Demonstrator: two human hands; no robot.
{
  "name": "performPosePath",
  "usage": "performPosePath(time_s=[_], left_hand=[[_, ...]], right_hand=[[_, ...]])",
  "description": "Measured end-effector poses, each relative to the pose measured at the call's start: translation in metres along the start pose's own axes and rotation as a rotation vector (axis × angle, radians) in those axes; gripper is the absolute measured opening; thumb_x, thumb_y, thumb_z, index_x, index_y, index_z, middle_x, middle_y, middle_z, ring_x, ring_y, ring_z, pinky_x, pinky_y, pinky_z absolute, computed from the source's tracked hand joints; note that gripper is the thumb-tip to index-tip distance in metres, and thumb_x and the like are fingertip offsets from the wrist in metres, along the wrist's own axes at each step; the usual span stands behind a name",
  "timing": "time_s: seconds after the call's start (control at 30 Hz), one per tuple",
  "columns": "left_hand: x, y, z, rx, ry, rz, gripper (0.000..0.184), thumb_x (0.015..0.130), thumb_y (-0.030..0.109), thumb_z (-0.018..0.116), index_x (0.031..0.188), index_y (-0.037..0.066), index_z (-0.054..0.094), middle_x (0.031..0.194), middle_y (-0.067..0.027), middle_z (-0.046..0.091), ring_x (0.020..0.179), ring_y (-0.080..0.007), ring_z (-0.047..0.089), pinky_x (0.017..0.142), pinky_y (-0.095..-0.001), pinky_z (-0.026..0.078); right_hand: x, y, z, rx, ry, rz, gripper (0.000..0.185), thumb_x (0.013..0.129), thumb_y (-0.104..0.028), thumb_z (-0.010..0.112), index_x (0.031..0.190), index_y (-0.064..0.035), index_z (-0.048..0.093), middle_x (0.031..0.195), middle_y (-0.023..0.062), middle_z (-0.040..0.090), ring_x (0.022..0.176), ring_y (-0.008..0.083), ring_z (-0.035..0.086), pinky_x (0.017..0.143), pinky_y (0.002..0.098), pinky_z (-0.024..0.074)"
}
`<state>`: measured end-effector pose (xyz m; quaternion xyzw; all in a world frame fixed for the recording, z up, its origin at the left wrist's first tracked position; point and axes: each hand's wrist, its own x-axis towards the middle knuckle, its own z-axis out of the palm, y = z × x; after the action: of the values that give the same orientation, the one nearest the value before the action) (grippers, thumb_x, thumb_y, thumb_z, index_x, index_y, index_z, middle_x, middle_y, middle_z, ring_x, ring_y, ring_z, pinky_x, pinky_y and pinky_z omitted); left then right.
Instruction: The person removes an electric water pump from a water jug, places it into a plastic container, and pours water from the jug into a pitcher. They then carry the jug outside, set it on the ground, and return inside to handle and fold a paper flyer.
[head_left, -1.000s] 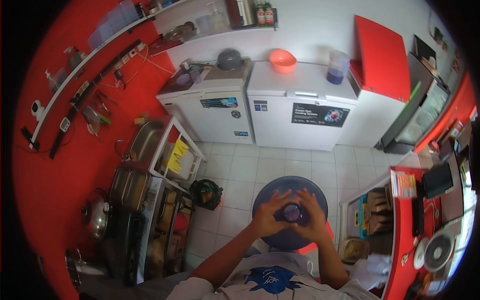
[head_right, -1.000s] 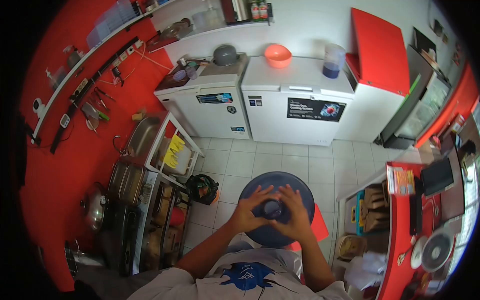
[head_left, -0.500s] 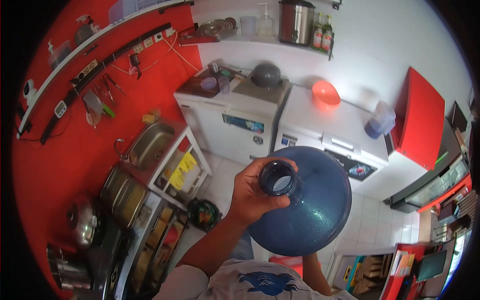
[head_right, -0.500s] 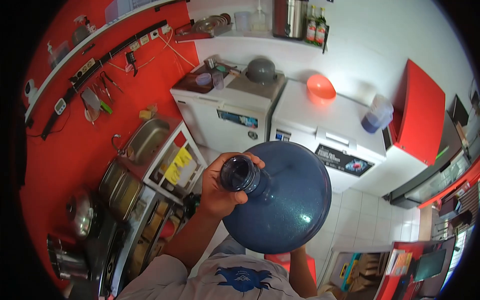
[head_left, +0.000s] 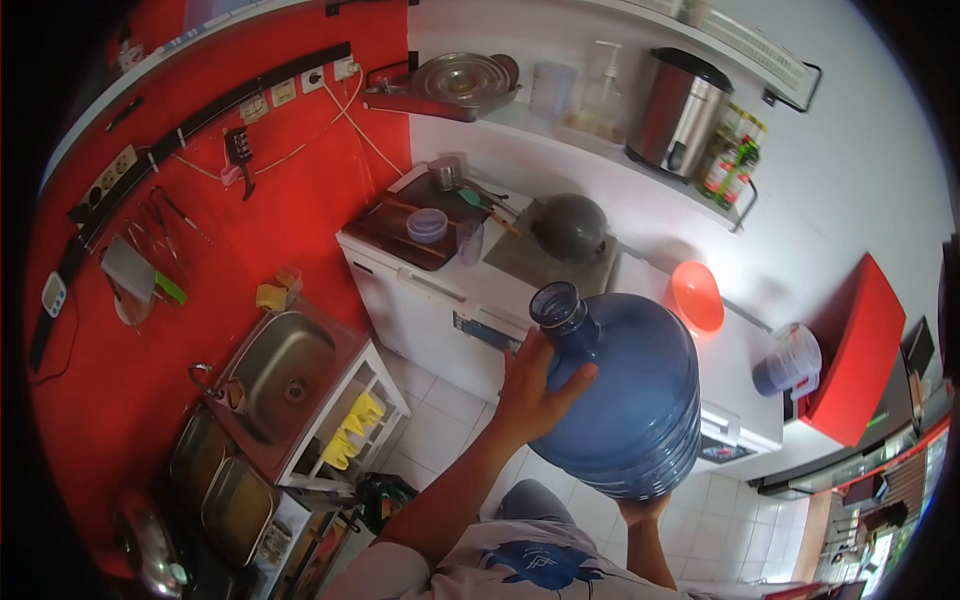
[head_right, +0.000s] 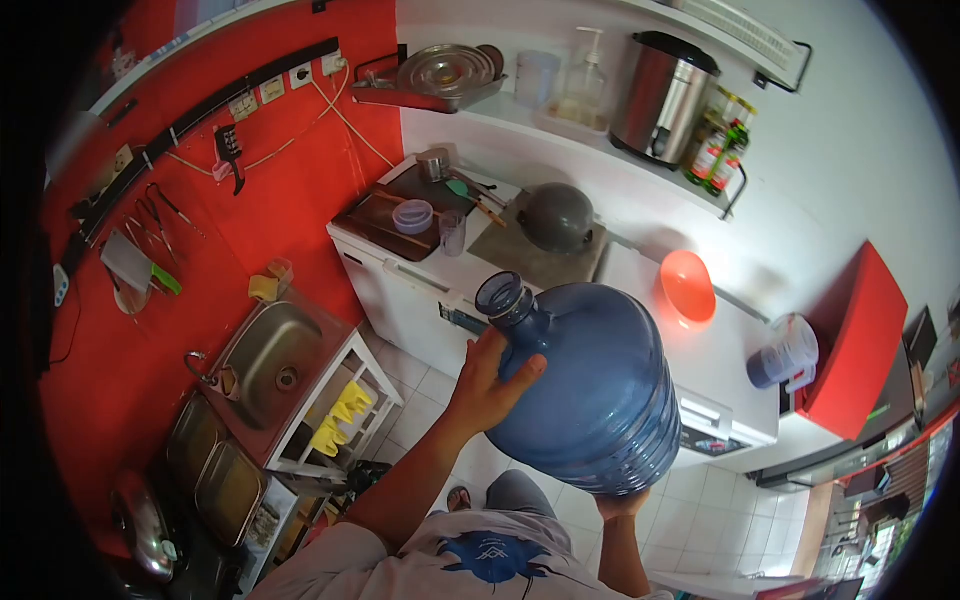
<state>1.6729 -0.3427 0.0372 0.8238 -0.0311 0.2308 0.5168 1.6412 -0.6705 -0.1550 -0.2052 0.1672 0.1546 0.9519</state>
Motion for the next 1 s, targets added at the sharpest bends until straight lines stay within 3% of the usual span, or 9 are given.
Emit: performPosePath(time_s=[0.07,0.13,0.17,0.3,0.37,0.47,0.67,0.77,1.0], left_hand=[[0.038,-0.040,0.004,-0.157,0.041,-0.005,0.051,0.090,0.044,0.062,0.127,0.010,0.053,0.132,-0.0145,0.052,0.129,-0.0371,0.043,0.108,-0.0566,0.024],[0.076,-0.080,0.006,-0.289,0.101,-0.060,0.050,0.090,0.045,0.063,0.124,0.009,0.055,0.124,-0.0144,0.055,0.120,-0.0339,0.049,0.103,-0.0439,0.034],[0.092,-0.103,0.008,-0.305,0.128,-0.119,0.052,0.090,0.046,0.063,0.124,0.007,0.055,0.117,-0.0132,0.057,0.114,-0.0274,0.053,0.097,-0.0343,0.039],[0.154,-0.171,0.016,-0.465,0.157,-0.321,0.059,0.091,0.052,0.059,0.126,0.005,0.053,0.115,-0.0095,0.060,0.109,-0.0190,0.055,0.097,-0.0334,0.040],[0.179,-0.184,0.016,-0.756,0.154,-0.501,0.065,0.091,0.054,0.058,0.134,0.006,0.050,0.123,-0.0089,0.058,0.113,-0.0181,0.054,0.099,-0.0308,0.039],[0.210,-0.229,0.028,-0.828,0.190,-0.502,0.071,0.091,0.054,0.058,0.141,0.006,0.044,0.129,-0.0086,0.055,0.116,-0.0168,0.052,0.101,-0.0290,0.038],[0.246,-0.259,0.034,-0.998,0.239,-0.590,0.072,0.090,0.054,0.059,0.142,0.006,0.042,0.130,-0.0084,0.054,0.116,-0.0168,0.053,0.100,-0.0287,0.040],[0.256,-0.276,0.033,-1.101,0.252,-0.644,0.072,0.090,0.053,0.060,0.141,0.005,0.042,0.130,-0.0084,0.055,0.115,-0.0180,0.054,0.101,-0.0299,0.041],[0.263,-0.312,0.044,-1.331,0.242,-0.624,0.067,0.092,0.050,0.058,0.141,0.008,0.040,0.133,-0.0105,0.054,0.119,-0.0208,0.055,0.102,-0.0352,0.044]], right_hand=[[0.033,-0.009,0.032,-0.085,-0.037,0.005,0.071,0.091,-0.060,0.032,0.148,-0.0171,0.032,0.153,0.0108,0.030,0.139,0.0379,0.030,0.109,0.0612,0.0281],[0.073,-0.022,0.056,-0.140,-0.086,-0.115,0.072,0.092,-0.061,0.033,0.150,-0.0185,0.030,0.154,0.0090,0.029,0.141,0.0341,0.028,0.113,0.0580,0.0244],[0.093,-0.032,0.062,-0.146,-0.108,-0.109,0.076,0.092,-0.066,0.034,0.151,-0.0180,0.027,0.156,0.0069,0.026,0.143,0.0299,0.025,0.116,0.0530,0.0196],[0.175,-0.067,0.100,-0.330,-0.001,-0.243,0.084,0.090,-0.071,0.035,0.152,-0.0153,0.023,0.157,0.0058,0.023,0.143,0.0284,0.023,0.117,0.0488,0.0165],[0.210,-0.088,0.107,-0.426,-0.032,-0.243,0.081,0.092,-0.068,0.038,0.152,-0.0162,0.022,0.156,0.0059,0.025,0.143,0.0287,0.024,0.116,0.0496,0.0187],[0.255,-0.113,0.111,-0.617,-0.145,-0.222,0.078,0.093,-0.063,0.043,0.152,-0.0182,0.021,0.155,0.0065,0.027,0.142,0.0298,0.027,0.114,0.0507,0.0253],[0.292,-0.103,0.182,-0.717,-0.198,-0.308,0.073,0.095,-0.059,0.043,0.152,-0.0179,0.023,0.154,0.0075,0.029,0.140,0.0289,0.030,0.114,0.0493,0.0264],[0.310,-0.116,0.176,-0.797,-0.232,-0.288,0.072,0.096,-0.056,0.043,0.151,-0.0143,0.024,0.153,0.0076,0.031,0.140,0.0281,0.031,0.113,0.0487,0.0264],[0.300,-0.108,0.254,-1.073,-0.197,-0.462,0.077,0.094,-0.056,0.048,0.151,-0.0094,0.024,0.151,0.0112,0.036,0.131,0.0268,0.042,0.100,0.0370,0.0390]])
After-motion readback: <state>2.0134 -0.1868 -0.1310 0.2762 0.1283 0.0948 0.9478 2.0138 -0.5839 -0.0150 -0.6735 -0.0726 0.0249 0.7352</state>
